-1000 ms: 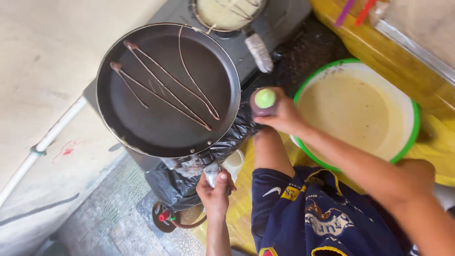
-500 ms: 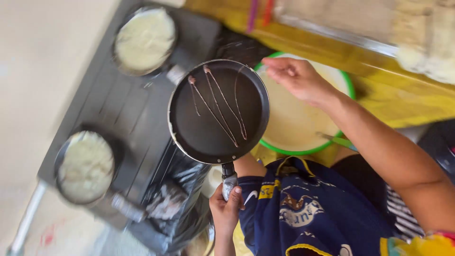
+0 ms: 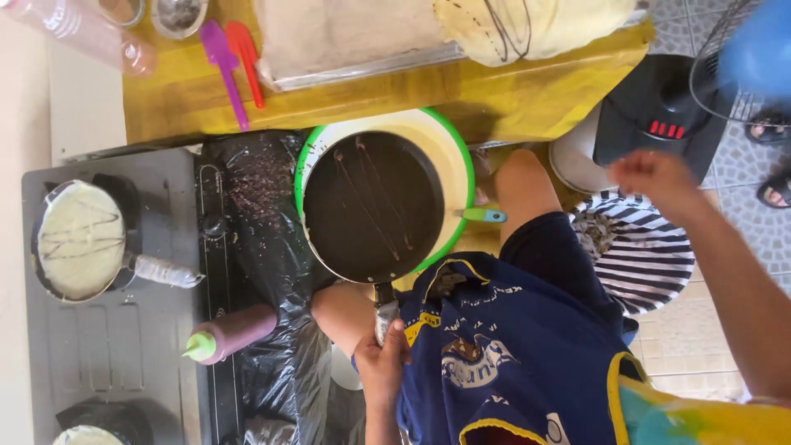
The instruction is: Preparing thin crepes by ladling batter into pans, spreading it by tilting, and adding chocolate sauce from a squeeze bottle.
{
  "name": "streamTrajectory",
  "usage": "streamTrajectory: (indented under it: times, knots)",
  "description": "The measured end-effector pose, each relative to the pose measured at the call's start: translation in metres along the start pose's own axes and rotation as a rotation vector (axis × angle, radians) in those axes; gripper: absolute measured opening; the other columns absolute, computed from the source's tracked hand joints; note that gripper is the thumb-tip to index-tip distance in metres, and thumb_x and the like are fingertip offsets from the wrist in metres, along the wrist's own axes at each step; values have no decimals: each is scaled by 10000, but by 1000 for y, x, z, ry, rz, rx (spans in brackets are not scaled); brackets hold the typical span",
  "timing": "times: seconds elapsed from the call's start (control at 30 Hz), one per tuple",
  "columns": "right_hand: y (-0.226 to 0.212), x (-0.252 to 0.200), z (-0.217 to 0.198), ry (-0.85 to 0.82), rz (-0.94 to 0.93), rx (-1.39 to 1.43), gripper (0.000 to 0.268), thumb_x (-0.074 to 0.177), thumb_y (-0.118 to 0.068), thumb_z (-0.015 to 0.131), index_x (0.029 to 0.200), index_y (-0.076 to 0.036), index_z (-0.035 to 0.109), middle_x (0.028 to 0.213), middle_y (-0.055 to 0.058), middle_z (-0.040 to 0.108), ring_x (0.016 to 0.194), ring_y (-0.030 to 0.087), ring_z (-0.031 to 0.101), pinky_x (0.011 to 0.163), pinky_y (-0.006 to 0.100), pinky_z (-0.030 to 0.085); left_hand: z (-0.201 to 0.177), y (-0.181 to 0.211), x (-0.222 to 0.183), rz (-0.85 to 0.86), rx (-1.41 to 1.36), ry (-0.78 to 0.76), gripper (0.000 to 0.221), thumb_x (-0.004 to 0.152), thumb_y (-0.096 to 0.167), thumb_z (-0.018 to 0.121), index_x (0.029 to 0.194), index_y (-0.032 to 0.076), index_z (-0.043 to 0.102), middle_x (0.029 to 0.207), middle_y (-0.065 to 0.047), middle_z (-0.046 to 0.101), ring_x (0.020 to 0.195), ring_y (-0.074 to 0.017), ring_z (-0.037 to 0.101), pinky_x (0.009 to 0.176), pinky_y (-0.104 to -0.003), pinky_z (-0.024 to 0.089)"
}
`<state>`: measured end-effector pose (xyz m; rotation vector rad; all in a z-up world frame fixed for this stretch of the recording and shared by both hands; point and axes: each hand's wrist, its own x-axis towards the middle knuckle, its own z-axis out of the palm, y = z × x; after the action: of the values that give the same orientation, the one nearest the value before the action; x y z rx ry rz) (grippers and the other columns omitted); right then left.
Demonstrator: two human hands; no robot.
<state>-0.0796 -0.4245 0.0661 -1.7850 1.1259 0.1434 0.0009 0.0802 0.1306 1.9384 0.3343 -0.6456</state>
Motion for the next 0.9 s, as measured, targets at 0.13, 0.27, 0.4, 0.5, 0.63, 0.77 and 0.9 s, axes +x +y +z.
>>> streamTrajectory:
  times: [0.13, 0.27, 0.4, 0.5, 0.63, 0.77, 0.9]
  knots:
    - [124, 48, 14, -230, 171, -1002, 772, 872, 28, 631, 1569, -261, 467, 1597, 162, 477, 1402, 375, 530, 987, 476, 594, 0, 3, 10, -41, 23, 31, 462, 926, 404, 663, 618, 64, 610, 465, -78, 588, 425, -159, 555, 525, -320, 464]
    - [70, 28, 25, 62, 39, -1064, 306, 949, -138, 588, 1234, -155, 697, 1175, 170, 757, 1064, 407, 730, 793, 482, 587, -8, 0, 8, -21, 2, 69, 449, 943, 383, 654, 639, 58, 590, 483, -86, 600, 393, -175, 560, 483, -322, 473]
    - [-28, 13, 76, 186, -583, -695, 429, 935, -331, 739, 1318, -142, 700, 1277, 152, 655, 1176, 362, 613, 918, 505, 485, -10, 8, 6, -66, 56, 145, 431, 926, 421, 627, 653, 91, 581, 486, -63, 596, 429, -159, 567, 536, -324, 472]
    - [-21, 19, 161, 107, -684, -959, 563, 907, -402, 685, 1391, -116, 643, 1207, 209, 663, 1077, 420, 634, 831, 524, 498, -10, -25, 19, -50, -132, 209, 327, 937, 288, 740, 771, 18, 660, 511, -133, 640, 378, -209, 631, 412, -276, 472]
    - [9, 52, 267, 5, -806, -1353, 768, 865, -507, 602, 1500, -77, 559, 1104, 297, 676, 928, 508, 667, 700, 553, 517, -19, -30, 12, -101, -143, 244, 307, 913, 284, 761, 808, 6, 683, 534, -143, 639, 389, -226, 635, 430, -293, 503]
    - [34, 96, 260, -17, -682, -1442, 476, 936, -402, 574, 1310, -139, 708, 1017, 159, 756, 926, 365, 722, 729, 484, 542, -25, -44, 16, -136, -108, 257, 367, 900, 339, 771, 753, 14, 685, 518, -125, 647, 389, -206, 648, 422, -279, 513]
    - [-35, 34, 203, 25, -775, -1268, 255, 934, -364, 549, 993, -157, 687, 819, 51, 723, 787, 343, 738, 698, 485, 580, -27, -49, 19, -163, -120, 228, 380, 897, 368, 749, 743, 27, 682, 516, -113, 646, 415, -199, 667, 437, -286, 552]
